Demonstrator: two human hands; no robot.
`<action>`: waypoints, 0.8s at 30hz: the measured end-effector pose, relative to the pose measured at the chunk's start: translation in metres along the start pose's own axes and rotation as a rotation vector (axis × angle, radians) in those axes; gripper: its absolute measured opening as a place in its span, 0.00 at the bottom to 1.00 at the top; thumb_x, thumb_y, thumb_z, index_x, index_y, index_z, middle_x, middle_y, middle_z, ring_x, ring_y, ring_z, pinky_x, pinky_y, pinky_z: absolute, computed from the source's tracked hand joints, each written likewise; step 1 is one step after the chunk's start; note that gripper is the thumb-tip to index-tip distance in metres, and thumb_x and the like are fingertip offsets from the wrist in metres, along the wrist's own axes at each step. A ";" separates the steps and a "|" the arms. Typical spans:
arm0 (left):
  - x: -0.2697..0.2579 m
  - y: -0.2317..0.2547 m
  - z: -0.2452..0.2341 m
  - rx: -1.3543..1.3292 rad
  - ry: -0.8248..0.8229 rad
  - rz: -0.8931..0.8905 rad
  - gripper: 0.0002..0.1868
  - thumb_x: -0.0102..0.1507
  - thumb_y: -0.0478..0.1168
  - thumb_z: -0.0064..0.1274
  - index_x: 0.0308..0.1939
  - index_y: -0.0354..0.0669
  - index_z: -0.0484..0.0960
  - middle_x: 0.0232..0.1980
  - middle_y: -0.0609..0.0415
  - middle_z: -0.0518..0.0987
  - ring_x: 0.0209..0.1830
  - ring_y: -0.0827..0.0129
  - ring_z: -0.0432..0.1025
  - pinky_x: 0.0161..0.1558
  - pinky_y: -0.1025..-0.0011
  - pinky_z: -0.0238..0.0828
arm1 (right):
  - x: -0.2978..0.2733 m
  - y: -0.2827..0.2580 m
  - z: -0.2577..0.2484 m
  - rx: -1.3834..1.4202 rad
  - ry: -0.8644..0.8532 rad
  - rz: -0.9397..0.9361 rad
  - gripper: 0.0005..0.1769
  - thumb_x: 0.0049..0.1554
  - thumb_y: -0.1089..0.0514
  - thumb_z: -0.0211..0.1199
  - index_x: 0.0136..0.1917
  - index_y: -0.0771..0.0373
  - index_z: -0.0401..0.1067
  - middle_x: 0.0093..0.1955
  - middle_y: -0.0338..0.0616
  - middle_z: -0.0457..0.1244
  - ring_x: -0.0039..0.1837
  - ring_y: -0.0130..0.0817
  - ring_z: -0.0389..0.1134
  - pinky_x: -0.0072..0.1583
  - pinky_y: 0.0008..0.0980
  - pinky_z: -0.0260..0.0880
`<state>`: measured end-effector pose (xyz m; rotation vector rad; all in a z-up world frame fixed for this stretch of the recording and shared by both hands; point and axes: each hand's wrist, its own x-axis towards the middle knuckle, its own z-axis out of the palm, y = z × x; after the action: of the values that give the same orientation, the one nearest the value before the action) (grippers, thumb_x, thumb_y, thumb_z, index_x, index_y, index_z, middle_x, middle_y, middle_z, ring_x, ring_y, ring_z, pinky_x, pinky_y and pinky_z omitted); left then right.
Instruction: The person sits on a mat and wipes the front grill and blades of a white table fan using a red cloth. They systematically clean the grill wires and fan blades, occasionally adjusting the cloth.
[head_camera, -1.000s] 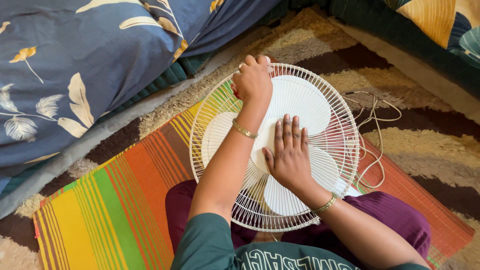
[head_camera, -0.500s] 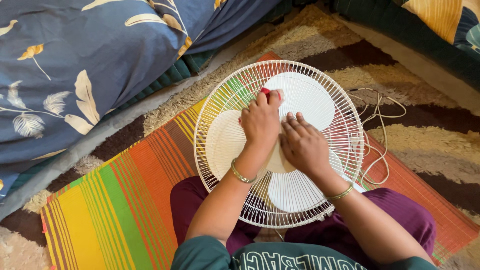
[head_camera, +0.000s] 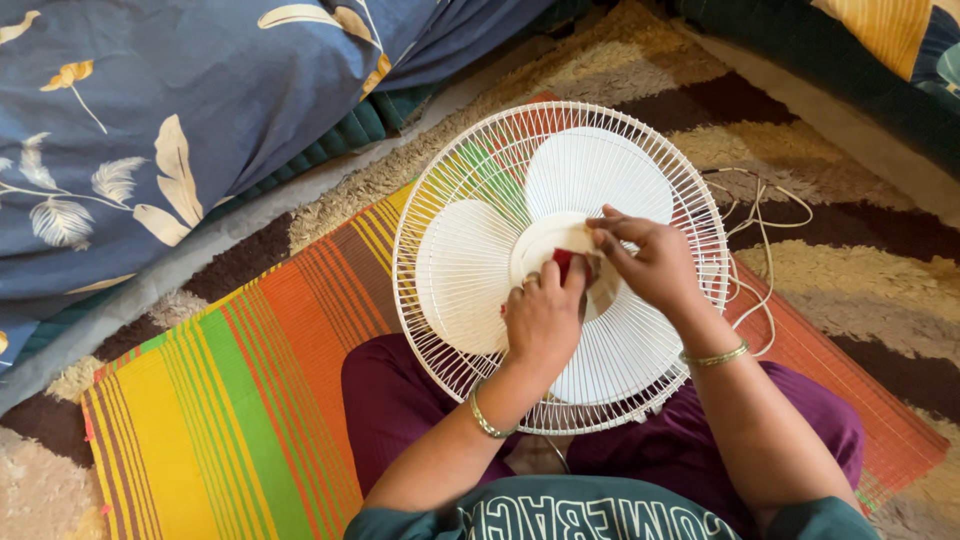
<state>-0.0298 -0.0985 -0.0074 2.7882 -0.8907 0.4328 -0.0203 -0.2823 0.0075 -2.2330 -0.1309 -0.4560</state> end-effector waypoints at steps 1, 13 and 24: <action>-0.006 0.003 -0.002 -0.029 -0.012 0.011 0.24 0.63 0.44 0.54 0.62 0.45 0.73 0.45 0.46 0.75 0.39 0.54 0.76 0.37 0.57 0.73 | 0.000 0.003 -0.003 0.097 0.007 0.016 0.13 0.62 0.55 0.62 0.54 0.64 0.81 0.58 0.48 0.71 0.68 0.39 0.69 0.61 0.37 0.74; -0.006 -0.016 -0.020 -1.342 0.042 -0.256 0.23 0.68 0.54 0.55 0.54 0.39 0.74 0.48 0.50 0.81 0.46 0.66 0.77 0.49 0.68 0.77 | -0.001 0.012 -0.017 0.716 -0.188 0.264 0.25 0.62 0.44 0.59 0.62 0.66 0.76 0.59 0.50 0.72 0.60 0.40 0.73 0.66 0.43 0.72; 0.000 -0.015 -0.003 -1.675 0.198 -0.286 0.18 0.69 0.45 0.55 0.54 0.38 0.69 0.46 0.53 0.78 0.45 0.76 0.73 0.48 0.74 0.74 | -0.015 -0.012 0.008 0.921 -0.394 0.231 0.40 0.53 0.48 0.70 0.72 0.67 0.62 0.67 0.48 0.65 0.69 0.37 0.66 0.71 0.39 0.64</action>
<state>-0.0218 -0.0860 -0.0054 1.2301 -0.3819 -0.1189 -0.0348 -0.2678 0.0057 -1.3715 -0.2296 0.1707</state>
